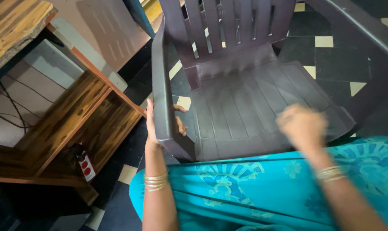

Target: The person wipes a dark plastic chair with a cloth, cleaning the backrest, seat, and armrests. They reposition the chair to access different sides and continue wiping until the entire surface is covered.

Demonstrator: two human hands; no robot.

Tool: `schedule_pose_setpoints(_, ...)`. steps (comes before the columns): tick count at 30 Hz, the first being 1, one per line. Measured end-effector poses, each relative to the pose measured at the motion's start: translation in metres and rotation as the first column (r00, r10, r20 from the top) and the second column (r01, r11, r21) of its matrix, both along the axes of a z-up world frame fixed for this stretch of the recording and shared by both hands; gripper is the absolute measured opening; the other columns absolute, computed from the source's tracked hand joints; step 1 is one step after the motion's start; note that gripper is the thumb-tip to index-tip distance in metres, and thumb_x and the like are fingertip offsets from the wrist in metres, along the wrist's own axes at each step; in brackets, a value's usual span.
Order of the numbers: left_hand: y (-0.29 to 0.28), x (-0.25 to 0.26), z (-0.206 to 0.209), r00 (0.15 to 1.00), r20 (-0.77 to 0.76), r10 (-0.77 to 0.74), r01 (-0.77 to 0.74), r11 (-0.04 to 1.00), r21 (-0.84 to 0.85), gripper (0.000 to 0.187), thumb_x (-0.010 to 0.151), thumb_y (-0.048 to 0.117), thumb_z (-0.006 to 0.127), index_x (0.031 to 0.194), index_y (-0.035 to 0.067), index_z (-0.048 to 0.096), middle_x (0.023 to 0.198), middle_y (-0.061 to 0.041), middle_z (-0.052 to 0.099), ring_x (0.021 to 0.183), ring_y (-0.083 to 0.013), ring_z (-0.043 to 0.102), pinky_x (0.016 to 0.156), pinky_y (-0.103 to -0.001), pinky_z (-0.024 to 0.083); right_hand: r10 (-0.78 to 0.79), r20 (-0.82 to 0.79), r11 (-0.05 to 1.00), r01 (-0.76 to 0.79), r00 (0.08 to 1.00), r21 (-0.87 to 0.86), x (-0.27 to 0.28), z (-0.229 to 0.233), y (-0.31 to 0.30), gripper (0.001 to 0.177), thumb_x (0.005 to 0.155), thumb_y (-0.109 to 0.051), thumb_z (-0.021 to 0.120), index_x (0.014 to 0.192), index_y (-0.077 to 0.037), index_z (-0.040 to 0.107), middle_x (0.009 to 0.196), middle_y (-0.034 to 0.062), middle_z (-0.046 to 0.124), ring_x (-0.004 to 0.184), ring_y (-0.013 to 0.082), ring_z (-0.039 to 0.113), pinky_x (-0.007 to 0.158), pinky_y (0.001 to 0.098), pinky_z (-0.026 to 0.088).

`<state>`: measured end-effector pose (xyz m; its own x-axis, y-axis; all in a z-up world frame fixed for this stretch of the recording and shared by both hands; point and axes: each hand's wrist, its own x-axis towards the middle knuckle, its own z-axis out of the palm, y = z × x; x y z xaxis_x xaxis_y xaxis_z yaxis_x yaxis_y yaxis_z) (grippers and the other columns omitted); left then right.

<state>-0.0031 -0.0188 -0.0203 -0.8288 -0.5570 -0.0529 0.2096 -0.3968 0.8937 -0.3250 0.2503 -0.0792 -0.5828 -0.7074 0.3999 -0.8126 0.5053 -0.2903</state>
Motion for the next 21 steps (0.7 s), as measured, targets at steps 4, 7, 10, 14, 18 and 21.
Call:
schedule_pose_setpoints(4, 0.000, -0.002, 0.001, 1.000, 0.014, 0.025, -0.024, 0.999, -0.035, 0.113, 0.088, 0.089, 0.015, 0.109, -0.012, 0.061, 0.057, -0.022, 0.061, 0.050, -0.0336, 0.061, 0.069, -0.040, 0.056, -0.212, -0.312, 0.969, 0.240, 0.926, 0.054, -0.039, -0.009, 0.028, 0.029, 0.106, -0.040, 0.066, 0.094, -0.014, 0.069, 0.087, 0.0081, 0.071, 0.079, 0.0277, 0.068, 0.072, 0.0462, 0.047)
schedule_pose_setpoints(7, -0.002, -0.005, 0.001, 1.000, -0.011, -0.004, 0.003, 0.999, -0.046, 0.111, 0.090, 0.088, 0.016, 0.112, -0.011, 0.061, 0.055, -0.020, 0.059, 0.049, -0.0326, 0.060, 0.072, -0.040, 0.057, -0.085, -0.138, 0.988, 0.101, 0.987, 0.116, 0.042, -0.009, 0.000, 0.035, 0.093, -0.046, 0.068, 0.091, -0.012, 0.071, 0.091, 0.0131, 0.068, 0.083, 0.0335, 0.066, 0.076, 0.0505, 0.046)
schedule_pose_setpoints(10, -0.003, -0.008, 0.005, 0.998, -0.029, -0.048, 0.047, 0.998, -0.032, 0.109, 0.089, 0.088, 0.017, 0.109, -0.011, 0.061, 0.055, -0.022, 0.060, 0.048, -0.0342, 0.060, 0.069, -0.042, 0.057, 0.315, -0.264, 0.947, -0.285, 0.911, 0.145, 0.157, 0.002, -0.048, 0.022, 0.085, -0.033, 0.066, 0.077, -0.013, 0.070, 0.079, 0.0104, 0.063, 0.074, 0.0303, 0.063, 0.061, 0.0489, 0.045)
schedule_pose_setpoints(14, 0.003, -0.004, 0.011, 1.000, 0.003, 0.017, -0.017, 0.999, -0.047, 0.109, 0.090, 0.086, 0.016, 0.110, -0.011, 0.062, 0.056, -0.021, 0.059, 0.049, -0.0335, 0.060, 0.068, -0.042, 0.058, 0.490, -0.162, 0.849, -0.511, 0.856, -0.133, 0.217, 0.004, -0.078, 0.016, 0.084, -0.021, 0.065, 0.090, -0.008, 0.072, 0.079, 0.0097, 0.061, 0.072, 0.0290, 0.062, 0.064, 0.0463, 0.048)
schedule_pose_setpoints(18, 0.006, -0.001, 0.011, 0.999, 0.018, 0.043, -0.042, 0.998, -0.047, 0.109, 0.091, 0.086, 0.016, 0.110, -0.011, 0.062, 0.057, -0.023, 0.061, 0.052, -0.0335, 0.062, 0.067, -0.041, 0.056, 0.419, 0.026, 0.901, -0.412, 0.907, -0.135, 0.143, -0.016, -0.025, 0.019, 0.083, -0.025, 0.070, 0.099, -0.019, 0.079, 0.074, 0.0085, 0.062, 0.062, 0.0322, 0.061, 0.054, 0.0490, 0.048)
schedule_pose_setpoints(21, 0.006, -0.004, 0.010, 0.997, 0.010, 0.076, -0.075, 0.997, -0.021, 0.108, 0.091, 0.086, 0.016, 0.108, -0.010, 0.062, 0.057, -0.022, 0.061, 0.050, -0.0328, 0.061, 0.060, -0.040, 0.054, 0.015, -0.082, 0.986, -0.001, 0.996, 0.168, 0.043, -0.028, 0.040, 0.030, 0.100, -0.043, 0.064, 0.094, -0.017, 0.076, 0.089, 0.0098, 0.069, 0.078, 0.0289, 0.067, 0.070, 0.0442, 0.052)
